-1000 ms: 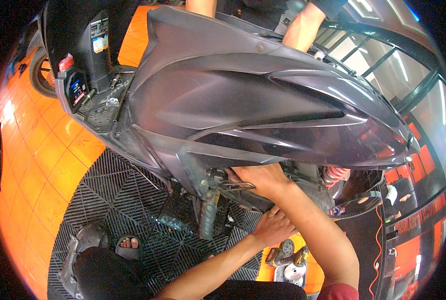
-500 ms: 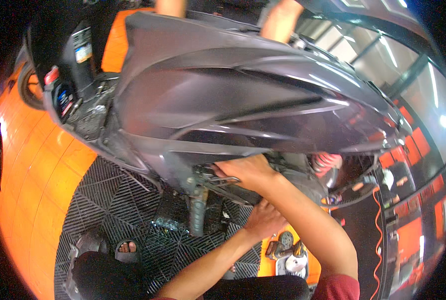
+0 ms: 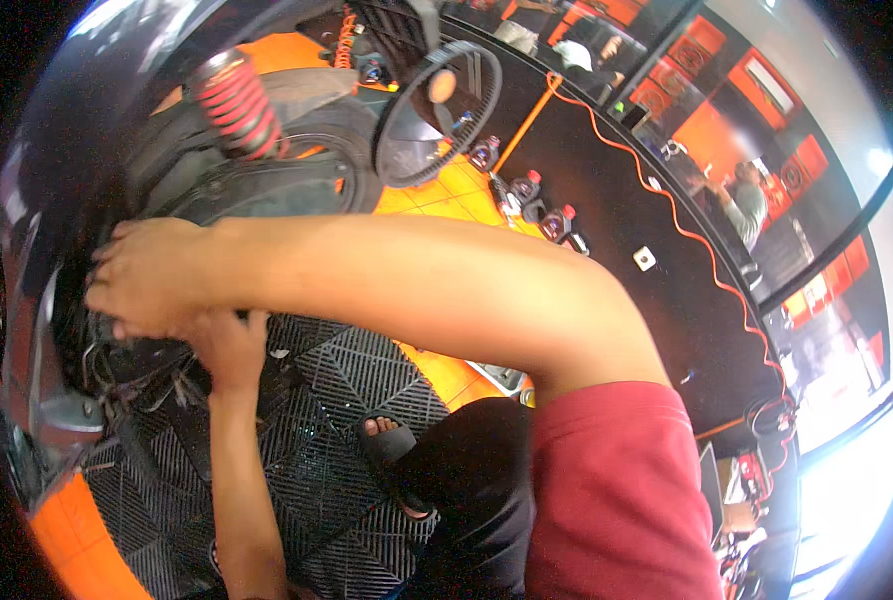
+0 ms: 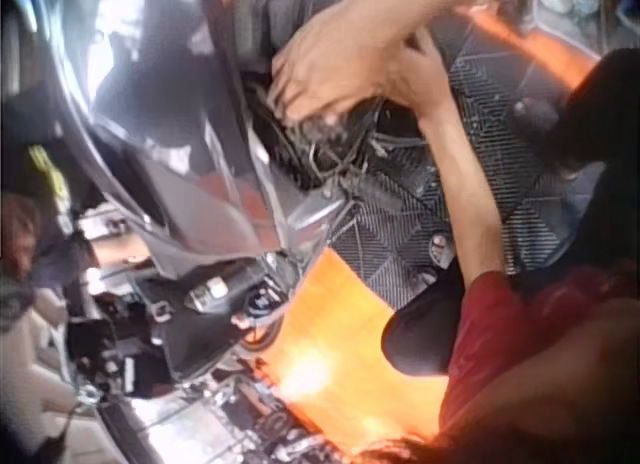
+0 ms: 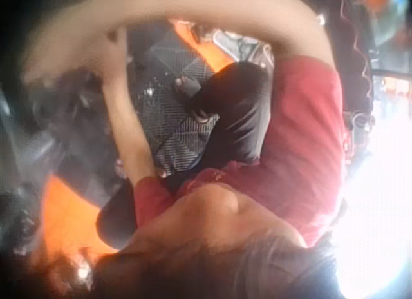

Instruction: The person removes motorcycle transmission components, handles small parts from a metal tray on the floor, and uses a screwdriver to secure the outer CVT cover back onto the engine.

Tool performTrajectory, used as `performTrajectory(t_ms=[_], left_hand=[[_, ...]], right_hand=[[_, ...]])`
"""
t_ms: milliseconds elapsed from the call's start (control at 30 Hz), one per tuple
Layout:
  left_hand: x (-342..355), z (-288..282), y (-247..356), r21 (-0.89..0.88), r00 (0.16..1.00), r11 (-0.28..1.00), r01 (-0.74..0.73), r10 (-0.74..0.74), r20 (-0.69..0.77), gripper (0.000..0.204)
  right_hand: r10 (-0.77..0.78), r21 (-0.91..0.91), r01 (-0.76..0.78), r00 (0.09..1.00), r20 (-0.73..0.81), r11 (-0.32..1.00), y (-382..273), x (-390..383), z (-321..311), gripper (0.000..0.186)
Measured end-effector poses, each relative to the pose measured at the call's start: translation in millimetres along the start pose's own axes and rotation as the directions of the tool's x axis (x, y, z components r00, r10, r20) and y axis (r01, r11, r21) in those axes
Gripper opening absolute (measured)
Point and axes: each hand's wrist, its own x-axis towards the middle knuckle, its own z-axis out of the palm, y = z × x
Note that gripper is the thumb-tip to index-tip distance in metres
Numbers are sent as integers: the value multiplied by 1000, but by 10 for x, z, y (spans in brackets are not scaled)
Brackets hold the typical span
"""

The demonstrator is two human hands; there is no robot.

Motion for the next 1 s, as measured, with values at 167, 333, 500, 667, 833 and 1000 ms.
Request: performTrajectory(t_ms=[167,333,500,667,833,1000], left_hand=[[191,-418,-13,-391,915,891,-231,62,-398,60],[217,-422,-88,-305,900,913,-272,129,-417,57],[156,-273,-57,-179,897,959,-220,127,-424,61],[164,-287,-126,-208,898,949,-238,133,-419,58],[164,-165,-273,-312,909,935,-167,24,-416,59],[158,-205,-313,-274,916,950,-152,31,-400,55]], right_hand=[[313,22,-312,950,-18,950,-403,-1159,-1614,20],[961,-130,-979,-118,-249,-154,-229,-3701,-1620,45],[908,-597,-748,-411,76,-289,-739,-6415,-672,41],[937,-740,-665,-311,156,-97,-784,-6962,-4,42],[899,-668,-732,-195,392,132,-597,-6885,-388,14],[964,-598,-798,-207,164,-70,-952,-6148,-1273,22]])
